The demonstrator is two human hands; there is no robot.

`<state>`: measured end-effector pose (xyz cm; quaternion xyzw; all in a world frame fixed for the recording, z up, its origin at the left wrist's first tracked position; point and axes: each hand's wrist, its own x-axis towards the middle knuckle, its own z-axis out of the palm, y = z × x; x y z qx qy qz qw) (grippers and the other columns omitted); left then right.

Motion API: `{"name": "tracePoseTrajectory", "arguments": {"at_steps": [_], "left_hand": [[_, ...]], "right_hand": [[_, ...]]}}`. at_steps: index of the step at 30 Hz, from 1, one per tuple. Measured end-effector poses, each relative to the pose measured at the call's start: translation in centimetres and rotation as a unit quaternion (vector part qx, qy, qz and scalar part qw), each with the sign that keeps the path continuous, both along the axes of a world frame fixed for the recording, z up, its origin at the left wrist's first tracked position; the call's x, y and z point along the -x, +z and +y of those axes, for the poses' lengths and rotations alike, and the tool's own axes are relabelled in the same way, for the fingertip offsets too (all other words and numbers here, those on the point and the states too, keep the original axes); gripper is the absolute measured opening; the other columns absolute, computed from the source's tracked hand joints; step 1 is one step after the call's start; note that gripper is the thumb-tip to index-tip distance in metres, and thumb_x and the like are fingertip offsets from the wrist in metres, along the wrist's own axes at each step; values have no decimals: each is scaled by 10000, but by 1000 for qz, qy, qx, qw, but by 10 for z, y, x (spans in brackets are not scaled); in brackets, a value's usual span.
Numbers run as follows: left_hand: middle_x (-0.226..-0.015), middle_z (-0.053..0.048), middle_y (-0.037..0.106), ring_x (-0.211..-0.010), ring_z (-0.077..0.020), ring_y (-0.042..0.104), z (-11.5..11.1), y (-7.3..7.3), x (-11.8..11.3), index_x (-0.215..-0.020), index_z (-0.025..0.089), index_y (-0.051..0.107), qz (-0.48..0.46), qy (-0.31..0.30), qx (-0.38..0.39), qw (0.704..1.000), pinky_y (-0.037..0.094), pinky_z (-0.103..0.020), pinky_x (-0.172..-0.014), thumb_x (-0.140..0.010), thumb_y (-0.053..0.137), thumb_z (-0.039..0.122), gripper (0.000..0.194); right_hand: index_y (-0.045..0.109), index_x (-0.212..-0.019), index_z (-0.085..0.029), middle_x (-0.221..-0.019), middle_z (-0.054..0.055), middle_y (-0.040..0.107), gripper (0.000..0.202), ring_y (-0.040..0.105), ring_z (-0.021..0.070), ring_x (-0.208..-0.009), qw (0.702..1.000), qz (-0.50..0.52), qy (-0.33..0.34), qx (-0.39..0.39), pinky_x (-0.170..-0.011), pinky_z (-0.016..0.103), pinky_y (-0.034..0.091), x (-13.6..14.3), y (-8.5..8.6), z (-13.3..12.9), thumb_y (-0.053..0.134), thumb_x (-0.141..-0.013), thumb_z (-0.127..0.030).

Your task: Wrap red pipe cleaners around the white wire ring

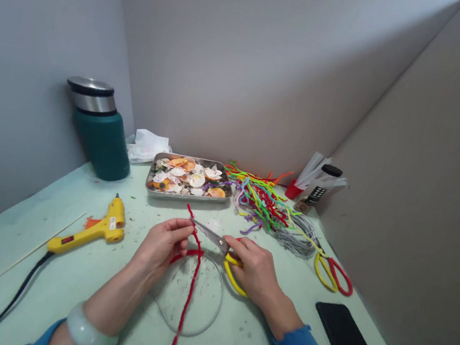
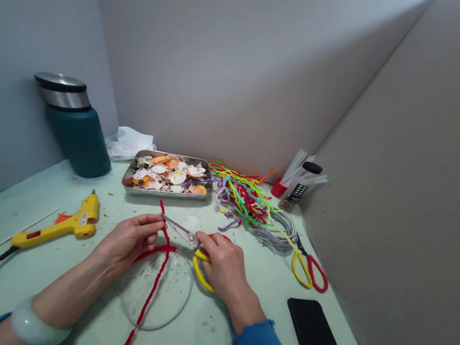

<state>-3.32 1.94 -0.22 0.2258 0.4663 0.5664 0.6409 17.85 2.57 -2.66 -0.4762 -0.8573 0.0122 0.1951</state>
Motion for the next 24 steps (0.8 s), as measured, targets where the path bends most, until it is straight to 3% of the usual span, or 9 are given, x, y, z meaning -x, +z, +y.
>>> {"name": "tracePoseTrajectory", "arguments": {"at_steps": [4,8,15,19,22,24], "left_hand": [[-536,20,547,-387,-48,441,1,-1,1,-792,99,615,4,12,8,1000,397,-173,-369,-665,652,36,146],[-534,26,542,-374,-50,437,2,-2,3,-808,109,598,19,38,9,999,378,-176,-363,-672,636,57,151],[-486,61,482,-352,-49,389,1,3,5,-773,131,572,11,84,-8,996,306,-180,-337,-647,585,84,135],[-521,60,506,-349,-27,365,0,8,6,-797,127,589,-11,112,-23,993,267,-162,-327,-643,589,106,155],[-525,60,516,-354,-26,380,-1,11,6,-798,132,583,-5,122,-22,992,265,-155,-329,-635,625,110,169],[-520,61,516,-349,-26,374,-2,11,6,-796,133,574,-7,129,-24,991,261,-153,-326,-627,638,104,184]], "right_hand": [[571,-1157,-288,-868,21,641,489,580,160,-773,1000,-1,-5,6,-640,236,372,0,0,0,501,-725,-72],[550,-1189,-285,-975,32,646,497,590,175,-849,999,-13,-32,14,-670,243,388,-5,1,2,505,-733,-92],[472,-1286,-235,-1114,90,589,502,569,229,-981,990,-62,-100,75,-744,282,410,-22,13,10,549,-792,-277],[610,-1113,-215,-1024,109,612,327,559,254,-953,984,-115,-124,60,-759,320,391,-22,27,10,562,-791,-235],[665,-923,-206,-939,102,627,160,553,252,-930,988,-121,-98,13,-748,322,380,0,38,14,549,-824,-259],[651,-906,-200,-918,76,633,171,573,203,-876,994,-105,-11,12,-728,284,389,26,41,22,497,-871,-266]]}}
